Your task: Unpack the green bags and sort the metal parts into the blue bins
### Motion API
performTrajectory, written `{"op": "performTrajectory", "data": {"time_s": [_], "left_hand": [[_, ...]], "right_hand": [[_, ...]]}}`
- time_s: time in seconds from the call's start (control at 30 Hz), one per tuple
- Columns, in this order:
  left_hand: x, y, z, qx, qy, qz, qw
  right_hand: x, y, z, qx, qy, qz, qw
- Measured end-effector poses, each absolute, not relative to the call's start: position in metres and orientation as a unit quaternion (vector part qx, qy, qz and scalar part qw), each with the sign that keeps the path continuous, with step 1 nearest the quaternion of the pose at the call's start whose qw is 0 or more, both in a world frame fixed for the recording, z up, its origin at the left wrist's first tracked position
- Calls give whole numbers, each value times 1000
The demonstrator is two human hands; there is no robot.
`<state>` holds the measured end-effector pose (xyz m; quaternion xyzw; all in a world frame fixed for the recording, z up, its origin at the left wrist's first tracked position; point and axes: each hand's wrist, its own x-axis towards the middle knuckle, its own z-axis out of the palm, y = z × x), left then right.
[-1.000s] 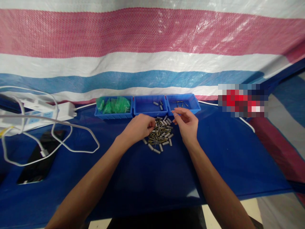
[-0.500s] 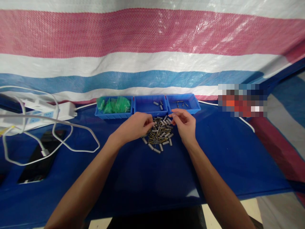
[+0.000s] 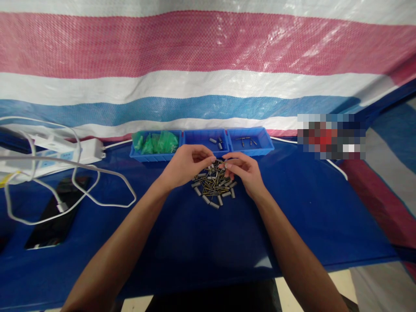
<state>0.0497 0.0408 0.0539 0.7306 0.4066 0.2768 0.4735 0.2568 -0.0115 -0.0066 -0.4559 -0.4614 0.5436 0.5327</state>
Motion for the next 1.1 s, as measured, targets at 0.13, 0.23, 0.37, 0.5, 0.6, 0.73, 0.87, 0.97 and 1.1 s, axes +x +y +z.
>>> {"op": "performTrajectory", "data": {"time_s": [0.13,0.23,0.37,0.5,0.6,0.73,0.87,0.97,1.1], "left_hand": [[51,42,49,711,406,295,492],[52,43,45,713,402,285,499],[52,42,46,722,397,275,496],[52,41,47,735,397,276,475],[51,43,43,755,398,272,444],[49,44,35,815,410,219,347],[51,42,29,872,386,131,271],[54,40,27,882,385,102,251],[57,38,27,885,388,89,240]], "right_hand": [[257,-13,-3,-424,-418,595,539],[257,-14,-1,-436,-406,587,548],[258,-12,-3,-447,-412,580,542],[258,-11,-8,-456,-428,560,543],[259,-10,-11,-471,-435,539,547],[261,-7,-12,-500,-432,472,584],[264,-5,-13,-551,-404,341,645],[266,-4,-14,-576,-391,304,650],[268,-5,-18,-583,-397,304,640]]}}
